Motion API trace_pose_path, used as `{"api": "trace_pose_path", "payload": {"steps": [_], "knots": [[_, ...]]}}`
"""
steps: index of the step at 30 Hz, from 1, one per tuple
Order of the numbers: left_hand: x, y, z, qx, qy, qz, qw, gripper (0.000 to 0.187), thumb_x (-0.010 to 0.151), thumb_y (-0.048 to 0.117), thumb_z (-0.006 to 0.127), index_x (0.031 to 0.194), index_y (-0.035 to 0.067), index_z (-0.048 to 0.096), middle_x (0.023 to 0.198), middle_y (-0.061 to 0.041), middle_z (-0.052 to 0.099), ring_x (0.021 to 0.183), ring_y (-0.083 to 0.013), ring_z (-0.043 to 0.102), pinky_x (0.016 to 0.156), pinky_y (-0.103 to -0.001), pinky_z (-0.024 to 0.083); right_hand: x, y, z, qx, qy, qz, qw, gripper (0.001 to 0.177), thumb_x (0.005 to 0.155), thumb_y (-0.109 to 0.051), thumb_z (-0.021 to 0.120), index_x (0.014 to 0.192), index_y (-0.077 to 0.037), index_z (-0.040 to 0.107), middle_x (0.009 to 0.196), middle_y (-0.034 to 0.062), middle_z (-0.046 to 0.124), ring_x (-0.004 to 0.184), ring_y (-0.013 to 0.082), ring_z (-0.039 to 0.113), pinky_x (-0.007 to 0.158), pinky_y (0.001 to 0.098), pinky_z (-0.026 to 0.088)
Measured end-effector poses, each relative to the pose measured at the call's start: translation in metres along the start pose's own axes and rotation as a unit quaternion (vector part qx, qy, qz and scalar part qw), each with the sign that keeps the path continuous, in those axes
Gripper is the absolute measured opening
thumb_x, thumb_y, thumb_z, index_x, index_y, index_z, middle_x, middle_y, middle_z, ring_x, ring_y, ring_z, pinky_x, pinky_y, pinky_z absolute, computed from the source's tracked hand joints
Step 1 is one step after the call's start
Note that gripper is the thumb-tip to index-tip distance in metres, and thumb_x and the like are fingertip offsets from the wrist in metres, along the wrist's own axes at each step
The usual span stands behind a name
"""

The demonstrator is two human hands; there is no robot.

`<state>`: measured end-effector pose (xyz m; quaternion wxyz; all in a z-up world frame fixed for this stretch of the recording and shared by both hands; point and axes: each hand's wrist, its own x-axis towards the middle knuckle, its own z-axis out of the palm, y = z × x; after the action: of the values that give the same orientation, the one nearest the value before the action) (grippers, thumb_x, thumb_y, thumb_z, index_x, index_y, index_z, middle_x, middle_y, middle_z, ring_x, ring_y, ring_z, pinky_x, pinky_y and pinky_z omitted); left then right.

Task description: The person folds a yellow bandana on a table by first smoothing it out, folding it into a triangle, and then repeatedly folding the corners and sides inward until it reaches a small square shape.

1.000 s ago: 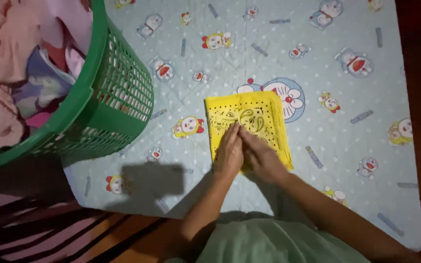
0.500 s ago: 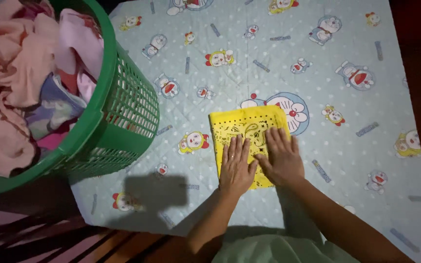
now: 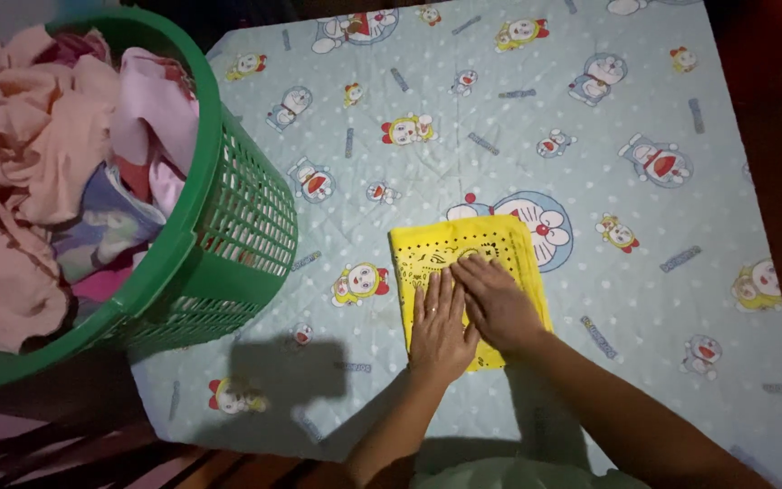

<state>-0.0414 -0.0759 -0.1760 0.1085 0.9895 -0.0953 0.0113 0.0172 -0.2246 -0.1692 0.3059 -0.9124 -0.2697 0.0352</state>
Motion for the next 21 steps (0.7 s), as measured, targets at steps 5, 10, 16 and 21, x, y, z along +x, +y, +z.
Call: {"api": "trace_pose_path", "payload": {"steps": [5,10,16,21], "knots": [[-0.002,0.002,-0.003,-0.038,0.024,-0.001,0.999,0.077,0.098,0.047,0.053,0.16,0.006,0.031,0.166,-0.022,0.025,0.154,-0.0356,0.02,0.124,-0.052,0.009,0.012,0.009,-0.015,-0.115,0.011,0.012,0.993,0.063,0.1,-0.038,0.047,0.155,-0.008,0.038,0.161,0.0127,0.038,0.153,0.029,0.024,0.124,0.0466,0.015],[-0.003,0.003,-0.007,-0.039,0.038,0.002,0.999,0.076,0.1,0.047,0.051,0.16,0.005,0.031,0.166,-0.022,0.026,0.155,-0.0356,0.021,0.125,-0.052,0.009,0.024,0.021,-0.018,-0.148,0.022,0.099,0.984,0.077,0.1,-0.054,0.042,0.158,-0.005,0.027,0.166,0.0162,0.025,0.156,0.0293,0.014,0.124,0.0456,0.007],[0.006,0.007,-0.004,-0.038,0.031,-0.008,0.999,0.074,0.098,0.041,0.051,0.157,0.001,0.031,0.165,-0.024,0.026,0.154,-0.0369,0.02,0.124,-0.053,0.009,0.03,0.034,-0.007,-0.228,0.047,0.119,0.965,0.091,0.096,-0.065,0.036,0.159,-0.001,0.019,0.166,0.0183,0.019,0.156,0.029,0.007,0.123,0.0504,-0.002],[0.041,-0.001,0.013,-0.001,0.066,0.02,0.998,0.068,0.104,0.034,0.048,0.16,0.0,0.032,0.169,-0.021,0.027,0.159,-0.0335,0.021,0.128,-0.049,0.011,0.028,0.036,-0.006,-0.21,0.04,0.133,0.968,0.089,0.096,-0.066,0.035,0.16,-0.006,0.02,0.167,0.0152,0.017,0.157,0.028,0.006,0.124,0.0509,-0.001]]}}
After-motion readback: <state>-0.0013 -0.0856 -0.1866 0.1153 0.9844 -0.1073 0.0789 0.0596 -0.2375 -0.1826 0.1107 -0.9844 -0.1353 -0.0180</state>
